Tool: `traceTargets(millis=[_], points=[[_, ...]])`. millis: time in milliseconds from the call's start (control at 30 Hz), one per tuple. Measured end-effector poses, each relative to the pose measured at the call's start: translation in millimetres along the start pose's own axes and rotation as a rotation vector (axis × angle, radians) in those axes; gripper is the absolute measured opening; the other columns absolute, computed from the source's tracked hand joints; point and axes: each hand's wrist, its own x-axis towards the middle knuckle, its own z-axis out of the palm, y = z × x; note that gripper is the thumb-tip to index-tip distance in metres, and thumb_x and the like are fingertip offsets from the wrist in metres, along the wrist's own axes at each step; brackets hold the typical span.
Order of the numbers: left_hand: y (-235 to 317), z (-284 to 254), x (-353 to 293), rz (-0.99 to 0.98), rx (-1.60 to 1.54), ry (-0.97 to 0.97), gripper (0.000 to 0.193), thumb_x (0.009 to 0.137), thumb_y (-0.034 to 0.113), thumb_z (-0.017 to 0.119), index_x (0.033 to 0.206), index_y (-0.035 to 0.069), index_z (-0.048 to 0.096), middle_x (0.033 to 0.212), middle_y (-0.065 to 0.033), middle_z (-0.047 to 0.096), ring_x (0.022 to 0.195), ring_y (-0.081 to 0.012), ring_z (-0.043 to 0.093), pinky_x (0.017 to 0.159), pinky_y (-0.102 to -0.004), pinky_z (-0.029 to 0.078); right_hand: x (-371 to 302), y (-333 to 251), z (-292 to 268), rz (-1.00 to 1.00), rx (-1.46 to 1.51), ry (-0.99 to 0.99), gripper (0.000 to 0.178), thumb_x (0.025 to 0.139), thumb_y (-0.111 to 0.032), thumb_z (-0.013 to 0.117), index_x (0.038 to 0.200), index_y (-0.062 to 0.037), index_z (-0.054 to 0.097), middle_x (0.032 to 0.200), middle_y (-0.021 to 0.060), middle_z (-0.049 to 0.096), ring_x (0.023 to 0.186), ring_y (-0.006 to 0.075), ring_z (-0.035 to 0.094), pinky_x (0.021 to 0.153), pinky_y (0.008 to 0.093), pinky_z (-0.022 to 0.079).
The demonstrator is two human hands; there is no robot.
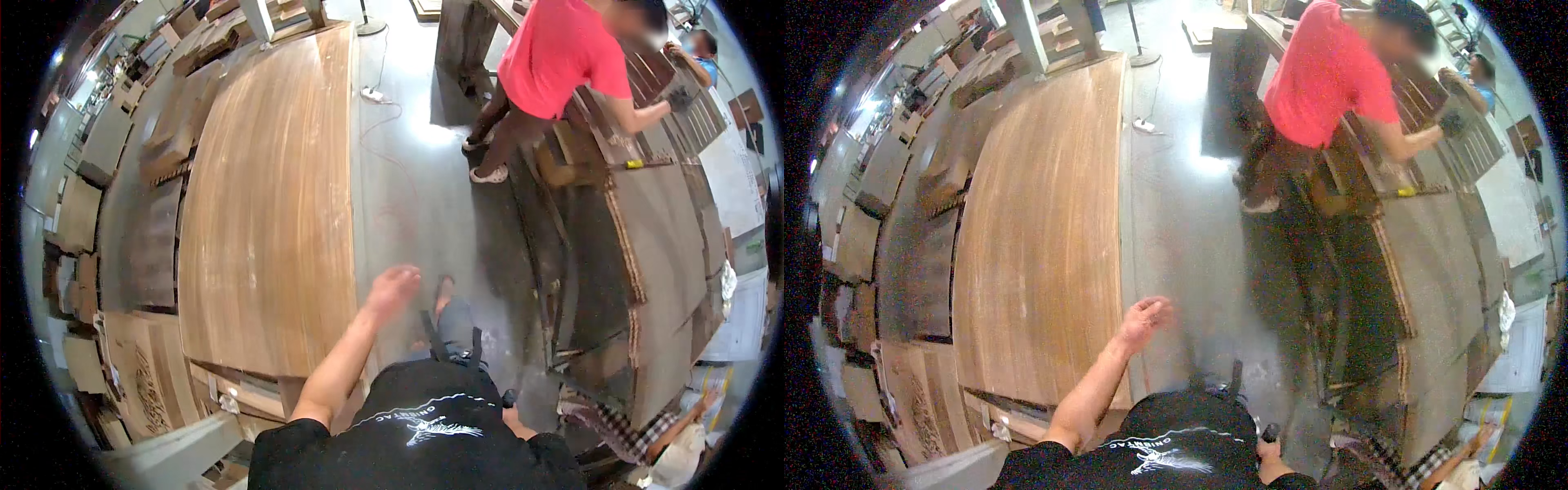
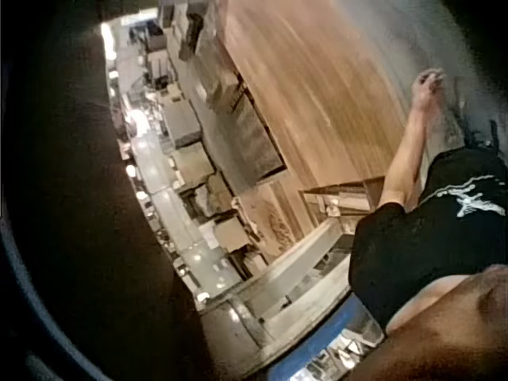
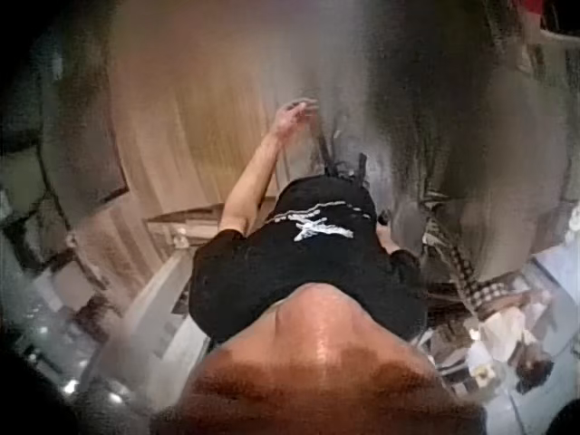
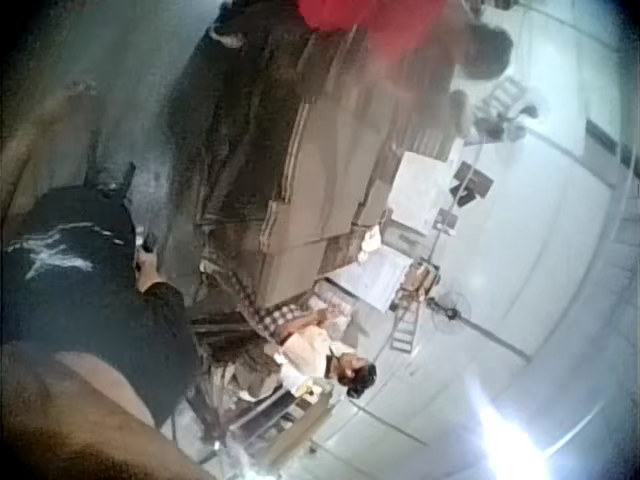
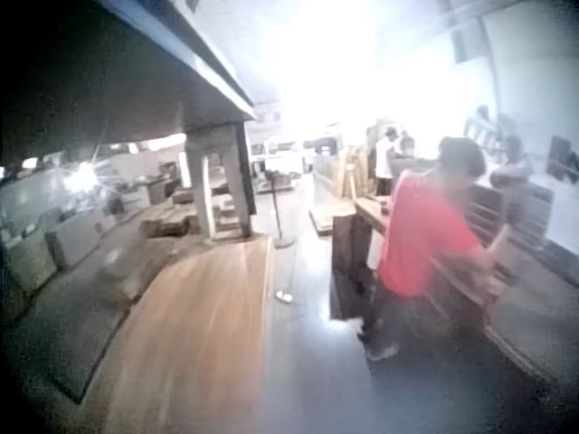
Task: The person constructs and finishes wooden shutter panels by drilling holes, hammering nails, and sanding the surfaces of the wood while collaborating with others in a workshop.
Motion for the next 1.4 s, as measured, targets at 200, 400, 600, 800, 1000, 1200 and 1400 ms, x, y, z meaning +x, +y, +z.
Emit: traceTargets(millis=[200,400,600,800,1000,1200,1400], points=[[58.5,-92.6,211.5,-0.018,0.514,0.422,0.021,0.092,0.023,0.050,0.095,0.009,0.066,0.077,-0.0032,0.064,0.065,-0.0156,0.058,0.052,-0.0312,0.043,92.7,-446.6,-88.7,0.040,-0.026,-0.008,0.083,0.076,-0.040,0.077,0.145,-0.0108,0.040,0.129,0.0184,0.061,0.118,0.0351,0.059,0.098,0.0423,0.047],[48.4,-148.7,230.5,-0.248,0.493,0.756,0.030,0.096,0.023,0.040,0.097,0.005,0.064,0.069,-0.0066,0.057,0.059,-0.0207,0.053,0.053,-0.0370,0.047,257.2,-783.0,-126.2,-0.288,-0.101,-0.002,0.073,0.074,-0.030,0.080,0.139,-0.0194,0.049,0.120,0.0124,0.067,0.111,0.0291,0.064,0.094,0.0388,0.050],[100.7,-150.9,337.9,-0.403,0.759,0.619,0.035,0.092,0.023,0.039,0.094,-0.001,0.065,0.072,-0.0117,0.059,0.057,-0.0226,0.053,0.051,-0.0418,0.047,334.6,-1094.4,-154.0,-0.554,-0.176,-0.026,0.070,0.077,-0.026,0.079,0.140,-0.0231,0.049,0.117,0.0122,0.068,0.106,0.0284,0.065,0.090,0.0381,0.051],[263.2,-128.0,573.9,-0.246,0.840,0.458,0.031,0.094,0.025,0.043,0.092,0.003,0.065,0.072,-0.0092,0.061,0.064,-0.0233,0.059,0.057,-0.0429,0.047,445.8,-1235.7,-140.9,-0.543,-0.283,-0.035,0.082,0.074,-0.032,0.080,0.146,-0.0231,0.042,0.131,0.0086,0.063,0.120,0.0252,0.059,0.101,0.0352,0.046],[577.6,-48.4,869.2,-0.067,0.432,0.586,0.023,0.093,0.020,0.042,0.092,0.004,0.057,0.061,-0.0031,0.047,0.050,-0.0173,0.049,0.046,-0.0340,0.045,549.0,-1281.6,-151.4,-0.307,-0.143,-0.167,0.072,0.074,-0.044,0.076,0.138,-0.0265,0.049,0.127,0.0083,0.063,0.117,0.0297,0.059,0.097,0.0397,0.046],[772.9,10.2,1025.5,0.172,0.474,0.556,0.021,0.092,0.018,0.042,0.084,0.005,0.057,0.058,-0.0029,0.047,0.048,-0.0158,0.049,0.045,-0.0333,0.045,722.1,-1329.8,-129.3,0.009,0.121,-0.344,0.064,0.064,-0.013,0.084,0.124,-0.0109,0.062,0.101,0.0080,0.069,0.091,0.0238,0.063,0.083,0.0387,0.049],[777.9,-89.2,1191.5,-0.122,1.164,0.406,0.027,0.090,0.018,0.048,0.076,0.007,0.068,0.066,-0.0079,0.064,0.064,-0.0216,0.065,0.054,-0.0405,0.048,690.0,-1679.5,-183.1,-0.201,-0.025,-0.103,0.070,0.065,-0.030,0.082,0.128,-0.0110,0.060,0.118,0.0129,0.068,0.108,0.0261,0.064,0.093,0.0368,0.049]])
